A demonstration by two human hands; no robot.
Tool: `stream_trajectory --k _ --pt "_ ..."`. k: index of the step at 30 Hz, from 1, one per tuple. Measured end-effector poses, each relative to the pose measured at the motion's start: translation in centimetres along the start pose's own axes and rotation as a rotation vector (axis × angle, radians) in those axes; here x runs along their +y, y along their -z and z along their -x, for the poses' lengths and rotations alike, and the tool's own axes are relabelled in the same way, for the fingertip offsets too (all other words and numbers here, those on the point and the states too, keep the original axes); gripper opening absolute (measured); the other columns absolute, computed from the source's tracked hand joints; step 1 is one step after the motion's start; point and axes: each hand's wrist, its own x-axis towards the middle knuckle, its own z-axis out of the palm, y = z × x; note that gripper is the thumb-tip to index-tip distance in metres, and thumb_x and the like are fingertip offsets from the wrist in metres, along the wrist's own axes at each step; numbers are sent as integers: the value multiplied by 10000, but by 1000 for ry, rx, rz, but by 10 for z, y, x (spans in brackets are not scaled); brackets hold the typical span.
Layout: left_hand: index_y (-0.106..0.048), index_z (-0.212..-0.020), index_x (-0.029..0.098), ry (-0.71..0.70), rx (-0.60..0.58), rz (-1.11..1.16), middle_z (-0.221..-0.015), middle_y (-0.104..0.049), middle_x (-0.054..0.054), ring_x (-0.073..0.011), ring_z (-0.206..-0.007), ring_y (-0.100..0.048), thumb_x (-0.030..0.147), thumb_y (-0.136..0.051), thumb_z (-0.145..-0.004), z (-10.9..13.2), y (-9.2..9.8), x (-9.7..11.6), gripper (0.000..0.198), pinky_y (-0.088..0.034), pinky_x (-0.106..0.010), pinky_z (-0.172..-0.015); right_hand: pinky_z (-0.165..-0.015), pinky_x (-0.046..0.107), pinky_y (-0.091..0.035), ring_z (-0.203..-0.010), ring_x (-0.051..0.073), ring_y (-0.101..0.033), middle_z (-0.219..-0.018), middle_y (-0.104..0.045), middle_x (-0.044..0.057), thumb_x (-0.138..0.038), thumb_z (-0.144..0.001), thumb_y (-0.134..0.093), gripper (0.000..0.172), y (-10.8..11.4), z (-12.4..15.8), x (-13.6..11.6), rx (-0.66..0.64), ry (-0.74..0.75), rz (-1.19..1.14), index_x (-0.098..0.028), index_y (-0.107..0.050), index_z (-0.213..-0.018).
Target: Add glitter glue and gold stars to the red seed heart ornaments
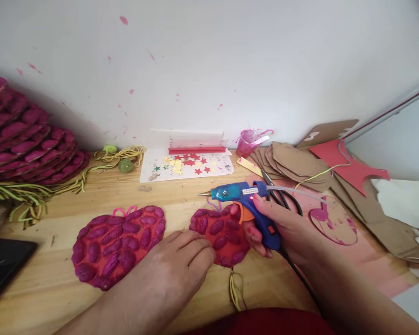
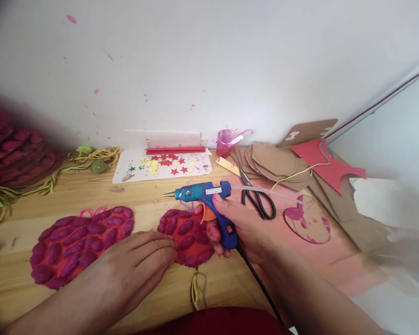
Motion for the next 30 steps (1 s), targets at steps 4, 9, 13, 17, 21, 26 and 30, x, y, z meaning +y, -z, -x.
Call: stream_trajectory --k 4,9,13,17,21,26,30 --pt "-624 -1137 188 4 -15 6 -1090 -717 -47 -207 -1014 -654 82 -422 -988 4 -4 -2 273 -564 -362 -920 -362 167 -355 -440 98 -545 -601 -580 -17 -581 -921 -576 411 0 -1 -2 -64 6 -92 -173 -617 -887" --pt "-612 -1161 191 17 -49 28 -1113 -709 -44 -210 -1037 -648 77 -465 -979 7 -6 -3 260 -566 -369 -930 -375 159 -361 -462 92 -555 -628 -586 -17 -500 -884 -664 333 -1 -1 -3 -93 36 -130 -171 -617 -880" --pt "-612 -1150 192 4 -18 26 -1085 -711 -47 -197 -1014 -656 91 -460 -988 6 -7 -3 243 -573 -354 -922 -364 149 -347 -451 82 -543 -615 -590 -24 -473 -879 -691 314 -1 -2 -2 -109 29 -122 -166 -634 -917" --pt "-616 -1136 201 -10 17 13 -1054 -706 -51 -179 -1001 -660 134 -442 -1011 5 -9 -4 224 -571 -332 -926 -357 151 -335 -449 79 -544 -605 -594 -25 -508 -862 -708 385 0 -3 -3 -88 40 -80 -150 -676 -1000" --pt "-621 -1126 198 -5 -1 16 -1055 -705 -55 -182 -1011 -656 138 -444 -1013 5 -9 -4 218 -566 -336 -934 -379 151 -357 -476 85 -567 -616 -602 -23 -533 -843 -728 391 -1 -3 -4 -43 59 -42 -163 -670 -955" --pt "-626 -1123 197 -1 -26 5 -1042 -709 -59 -187 -1007 -657 154 -463 -1013 5 -7 -3 201 -564 -344 -929 -374 158 -345 -458 87 -563 -608 -603 -25 -542 -804 -764 400 -3 -2 0 54 104 -2 -172 -619 -847" --pt "-629 -1114 190 -8 -20 -15 -1029 -712 -61 -194 -1006 -657 174 -493 -1008 5 -8 -2 173 -560 -357 -930 -406 157 -364 -480 78 -578 -654 -627 -17 -555 -823 -744 407 -5 -1 3 105 136 110 -168 -644 -897"
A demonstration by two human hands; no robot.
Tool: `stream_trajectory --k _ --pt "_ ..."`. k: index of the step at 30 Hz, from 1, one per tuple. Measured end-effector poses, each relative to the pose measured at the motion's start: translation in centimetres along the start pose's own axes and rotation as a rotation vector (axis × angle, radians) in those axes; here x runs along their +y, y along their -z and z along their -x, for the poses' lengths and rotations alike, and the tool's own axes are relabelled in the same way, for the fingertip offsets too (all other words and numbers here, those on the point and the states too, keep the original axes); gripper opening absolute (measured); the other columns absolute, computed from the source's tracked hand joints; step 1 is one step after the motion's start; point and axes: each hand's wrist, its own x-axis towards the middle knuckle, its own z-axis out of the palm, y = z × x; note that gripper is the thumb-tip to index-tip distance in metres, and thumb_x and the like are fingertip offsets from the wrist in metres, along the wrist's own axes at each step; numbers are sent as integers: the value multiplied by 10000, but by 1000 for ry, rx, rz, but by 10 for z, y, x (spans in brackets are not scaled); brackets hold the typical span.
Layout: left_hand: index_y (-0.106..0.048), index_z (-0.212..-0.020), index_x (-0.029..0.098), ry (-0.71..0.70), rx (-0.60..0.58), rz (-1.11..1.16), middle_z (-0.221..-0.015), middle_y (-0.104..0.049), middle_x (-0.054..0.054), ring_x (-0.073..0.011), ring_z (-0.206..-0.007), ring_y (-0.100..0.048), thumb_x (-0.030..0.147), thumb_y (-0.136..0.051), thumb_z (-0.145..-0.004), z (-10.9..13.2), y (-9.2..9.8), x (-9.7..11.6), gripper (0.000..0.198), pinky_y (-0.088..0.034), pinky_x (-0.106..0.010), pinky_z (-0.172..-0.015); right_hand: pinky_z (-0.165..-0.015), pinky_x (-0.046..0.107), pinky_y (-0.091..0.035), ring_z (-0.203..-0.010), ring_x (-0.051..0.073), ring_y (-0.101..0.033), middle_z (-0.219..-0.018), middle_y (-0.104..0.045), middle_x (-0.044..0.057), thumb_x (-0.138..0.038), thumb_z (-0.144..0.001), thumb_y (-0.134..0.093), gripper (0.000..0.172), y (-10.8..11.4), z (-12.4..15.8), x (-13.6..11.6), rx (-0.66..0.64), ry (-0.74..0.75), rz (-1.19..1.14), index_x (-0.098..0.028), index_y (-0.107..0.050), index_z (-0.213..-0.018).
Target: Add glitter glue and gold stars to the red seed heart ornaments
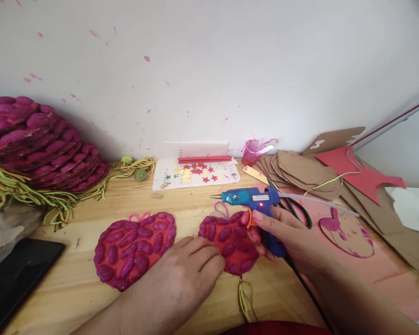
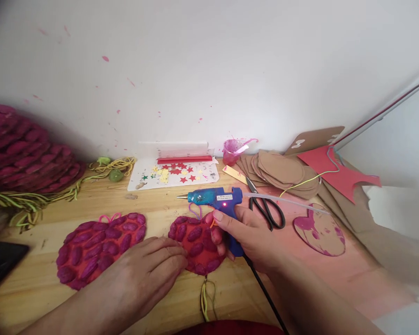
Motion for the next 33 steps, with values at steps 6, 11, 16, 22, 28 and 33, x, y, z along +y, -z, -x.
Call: stream_trajectory --k 6,11,16,22,28,33 --pt "-629 -1087 184 6 -19 -22 -992 -712 -58 -189 -973 -657 170 -491 -1009 -4 5 2 159 -556 -346 -904 -392 166 -363 -474 88 -606 -741 -696 19 -564 -860 -697 400 -2 1 2 -17 65 97 -179 -588 -854" --pt "-623 -1082 182 5 -37 -35 -974 -709 -52 -181 -951 -656 167 -488 -1010 -7 12 3 154 -552 -329 -889 -399 185 -369 -470 101 -601 -683 -675 6 -595 -867 -674 419 -1 0 7 -22 33 139 -188 -579 -836" --pt "-618 -1087 184 5 -30 -36 -982 -707 -52 -178 -954 -653 175 -492 -1010 -6 8 2 148 -545 -324 -895 -461 202 -377 -480 90 -557 -561 -624 21 -625 -910 -598 521 0 -2 11 -47 63 301 -162 -606 -672" --pt "-615 -1084 181 10 -27 -31 -965 -705 -51 -183 -951 -653 169 -481 -1009 -7 7 2 154 -545 -326 -881 -442 218 -338 -435 94 -542 -508 -596 15 -660 -864 -632 558 -2 -7 8 -62 51 303 -168 -578 -605" --pt "-611 -1010 187 17 -25 -20 -927 -695 -42 -174 -905 -649 182 -473 -1013 -8 7 1 139 -537 -308 -842 -455 214 -353 -461 95 -557 -540 -589 3 -699 -837 -634 576 -3 -10 12 -42 28 299 -164 -557 -640" --pt "-607 -961 188 17 -22 -25 -879 -678 -36 -169 -872 -640 187 -464 -1011 -9 6 0 152 -522 -295 -823 -412 200 -328 -430 91 -544 -575 -570 -54 -689 -777 -702 530 -7 -11 14 0 36 216 -183 -561 -851"
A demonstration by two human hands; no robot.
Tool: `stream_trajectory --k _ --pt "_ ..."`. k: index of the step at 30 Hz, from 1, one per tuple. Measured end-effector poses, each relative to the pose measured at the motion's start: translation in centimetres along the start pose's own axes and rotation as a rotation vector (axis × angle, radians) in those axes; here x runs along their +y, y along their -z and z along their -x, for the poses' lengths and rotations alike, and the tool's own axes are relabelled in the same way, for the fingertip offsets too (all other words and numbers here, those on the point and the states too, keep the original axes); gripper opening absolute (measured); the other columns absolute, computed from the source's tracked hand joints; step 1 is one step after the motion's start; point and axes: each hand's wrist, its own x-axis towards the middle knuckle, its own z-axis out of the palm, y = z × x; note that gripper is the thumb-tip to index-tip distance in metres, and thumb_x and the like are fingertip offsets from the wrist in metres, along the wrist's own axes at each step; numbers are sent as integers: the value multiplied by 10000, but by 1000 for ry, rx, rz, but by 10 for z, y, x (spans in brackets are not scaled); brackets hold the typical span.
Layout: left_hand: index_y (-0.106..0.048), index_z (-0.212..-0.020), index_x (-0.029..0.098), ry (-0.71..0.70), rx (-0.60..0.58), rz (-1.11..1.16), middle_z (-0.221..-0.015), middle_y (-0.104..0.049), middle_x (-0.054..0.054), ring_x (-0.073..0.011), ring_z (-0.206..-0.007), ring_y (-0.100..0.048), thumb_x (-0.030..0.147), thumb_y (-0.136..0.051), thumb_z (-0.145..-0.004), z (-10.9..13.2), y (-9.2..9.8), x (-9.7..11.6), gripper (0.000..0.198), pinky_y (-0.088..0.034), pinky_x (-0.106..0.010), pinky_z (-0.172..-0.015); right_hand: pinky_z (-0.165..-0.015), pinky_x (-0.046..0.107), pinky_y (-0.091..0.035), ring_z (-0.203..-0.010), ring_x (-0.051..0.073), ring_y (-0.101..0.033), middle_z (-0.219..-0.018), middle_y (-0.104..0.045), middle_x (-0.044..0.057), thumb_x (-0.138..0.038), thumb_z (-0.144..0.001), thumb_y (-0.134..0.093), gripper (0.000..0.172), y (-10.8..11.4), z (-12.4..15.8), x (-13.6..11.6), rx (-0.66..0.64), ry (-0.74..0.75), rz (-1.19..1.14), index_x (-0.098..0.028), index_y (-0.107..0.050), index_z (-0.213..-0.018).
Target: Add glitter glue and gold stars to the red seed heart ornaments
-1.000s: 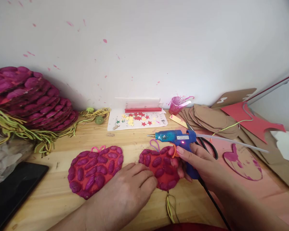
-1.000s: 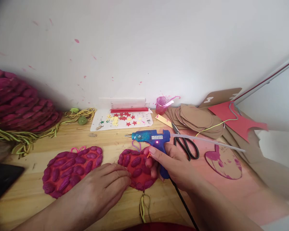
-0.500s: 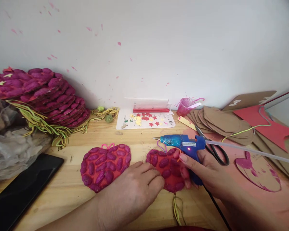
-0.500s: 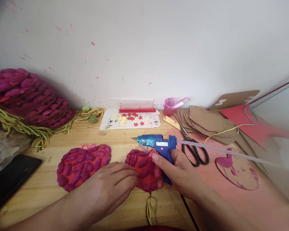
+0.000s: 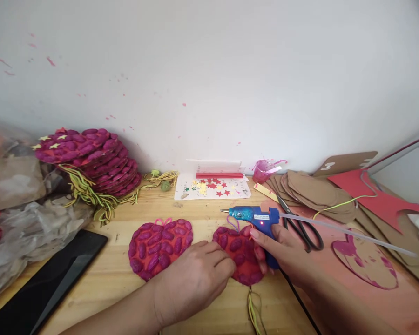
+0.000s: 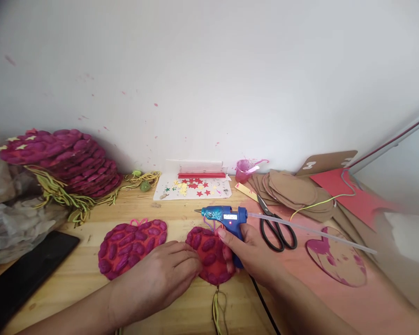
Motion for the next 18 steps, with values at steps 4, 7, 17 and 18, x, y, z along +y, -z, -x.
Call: stream_trajectory --k 4,7,17,18 --pt "-607 -938 184 28 -12 18 -846 -668 -27 -171 -836 -629 189 -471 -1002 -1 -1 -1 150 -514 -291 -787 -409 199 -344 -423 90 -547 -575 -574 -64 -691 -768 -703 544 0 -1 -1 -15 11 -21 -185 -547 -893" --pt "-604 -921 182 53 -2 30 -830 -668 -26 -167 -812 -625 196 -470 -1003 -3 -1 0 158 -504 -283 -769 -400 194 -341 -418 90 -550 -573 -580 -70 -695 -762 -700 558 2 -2 0 -25 1 -25 -184 -554 -933" --pt "-608 -897 178 97 -110 -26 -838 -689 -24 -170 -805 -637 199 -474 -1000 -9 11 17 170 -495 -275 -753 -376 186 -326 -391 85 -542 -550 -577 -83 -640 -810 -674 476 1 -1 0 -30 46 -13 -197 -554 -937" --pt "-610 -901 177 113 -115 -17 -843 -692 -25 -173 -813 -638 202 -472 -1002 -9 10 19 173 -497 -278 -760 -374 187 -326 -389 86 -540 -546 -573 -83 -643 -804 -677 479 1 -1 -1 -33 45 -6 -196 -560 -930"
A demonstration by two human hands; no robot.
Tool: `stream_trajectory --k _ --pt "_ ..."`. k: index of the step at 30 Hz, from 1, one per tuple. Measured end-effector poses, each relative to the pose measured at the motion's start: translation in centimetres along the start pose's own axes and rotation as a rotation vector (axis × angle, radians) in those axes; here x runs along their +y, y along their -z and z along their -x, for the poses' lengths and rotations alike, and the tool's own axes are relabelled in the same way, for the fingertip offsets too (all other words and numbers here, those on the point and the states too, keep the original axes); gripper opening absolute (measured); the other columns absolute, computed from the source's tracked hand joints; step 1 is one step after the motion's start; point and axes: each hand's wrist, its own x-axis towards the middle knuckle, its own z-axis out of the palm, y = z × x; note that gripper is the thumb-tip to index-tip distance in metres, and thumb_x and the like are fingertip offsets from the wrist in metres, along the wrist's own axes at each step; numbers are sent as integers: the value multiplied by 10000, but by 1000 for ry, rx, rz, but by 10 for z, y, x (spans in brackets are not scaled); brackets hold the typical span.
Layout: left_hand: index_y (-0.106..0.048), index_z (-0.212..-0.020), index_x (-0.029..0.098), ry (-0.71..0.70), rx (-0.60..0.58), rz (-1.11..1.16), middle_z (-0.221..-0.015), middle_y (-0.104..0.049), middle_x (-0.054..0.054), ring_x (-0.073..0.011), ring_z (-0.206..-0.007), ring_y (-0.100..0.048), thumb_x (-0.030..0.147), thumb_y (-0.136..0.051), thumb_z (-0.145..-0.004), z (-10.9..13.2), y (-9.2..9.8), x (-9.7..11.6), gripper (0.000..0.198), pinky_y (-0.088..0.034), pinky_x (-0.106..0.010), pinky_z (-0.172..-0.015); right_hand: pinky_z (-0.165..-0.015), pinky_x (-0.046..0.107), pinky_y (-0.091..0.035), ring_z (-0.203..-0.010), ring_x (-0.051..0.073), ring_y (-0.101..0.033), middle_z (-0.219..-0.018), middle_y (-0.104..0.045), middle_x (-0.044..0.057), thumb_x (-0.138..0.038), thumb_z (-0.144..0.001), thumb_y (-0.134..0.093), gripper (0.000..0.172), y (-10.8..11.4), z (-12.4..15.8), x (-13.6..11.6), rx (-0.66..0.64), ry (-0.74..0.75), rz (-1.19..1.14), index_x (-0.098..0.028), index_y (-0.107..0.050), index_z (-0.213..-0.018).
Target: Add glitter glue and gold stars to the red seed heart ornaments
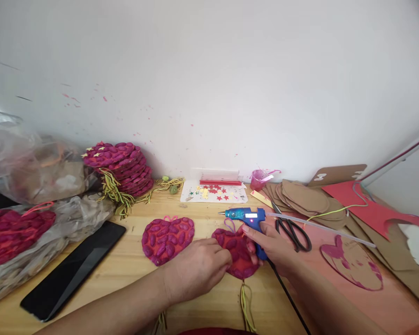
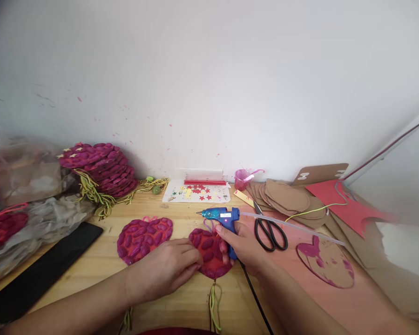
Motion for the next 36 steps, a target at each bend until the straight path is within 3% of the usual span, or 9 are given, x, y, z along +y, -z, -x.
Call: stream_trajectory --k 5,10,16,20,23,27,31,36 --pt "-618 -920 184 94 18 25 -858 -679 -35 -186 -839 -634 200 -475 -996 1 -5 12 163 -509 -296 -777 -371 184 -329 -388 80 -531 -525 -538 -78 -656 -793 -690 485 -2 2 0 29 18 45 -194 -546 -809" --pt "-593 -877 177 162 25 -31 -847 -658 -39 -196 -792 -627 145 -500 -966 -1 -6 22 133 -510 -313 -737 -387 196 -358 -405 95 -550 -529 -526 -74 -673 -816 -669 494 -1 1 5 12 39 58 -190 -570 -852" --pt "-568 -866 177 79 121 -64 -819 -640 -33 -193 -765 -609 153 -485 -981 4 -16 16 144 -519 -319 -720 -429 240 -389 -439 132 -556 -516 -543 -44 -695 -800 -666 507 -1 6 -1 62 43 196 -194 -588 -792" --pt "-566 -928 172 0 98 -101 -892 -662 -50 -209 -835 -631 138 -502 -974 11 -20 16 86 -542 -348 -780 -537 289 -447 -554 169 -566 -555 -581 -4 -600 -868 -639 422 2 12 -9 81 251 428 -217 -629 -691" --pt "-579 -1027 157 -26 85 -117 -993 -688 -81 -233 -958 -645 110 -486 -966 15 -19 21 121 -544 -374 -868 -722 322 -500 -752 210 -618 -755 -675 15 -513 -924 -610 307 7 17 -14 105 371 571 -241 -705 -819" --pt "-593 -1097 139 -50 90 -138 -1088 -701 -117 -260 -1029 -644 130 -449 -976 18 -17 25 188 -532 -412 -930 -893 351 -497 -944 250 -648 -994 -726 21 -448 -972 -563 261 9 24 -19 46 377 667 -280 -737 -1069" --pt "-601 -1132 137 -59 118 -139 -1125 -702 -137 -271 -1032 -650 179 -432 -991 21 -18 26 224 -538 -403 -894 -940 370 -502 -1020 265 -660 -1116 -739 20 -405 -982 -563 311 8 28 -21 -11 340 719 -305 -700 -1242" --pt "-603 -1140 127 -72 122 -121 -1119 -707 -152 -283 -995 -660 175 -415 -982 21 -20 24 250 -551 -400 -829 -920 394 -519 -1010 279 -671 -1139 -742 44 -432 -973 -570 328 9 32 -15 -7 258 789 -295 -701 -1240"
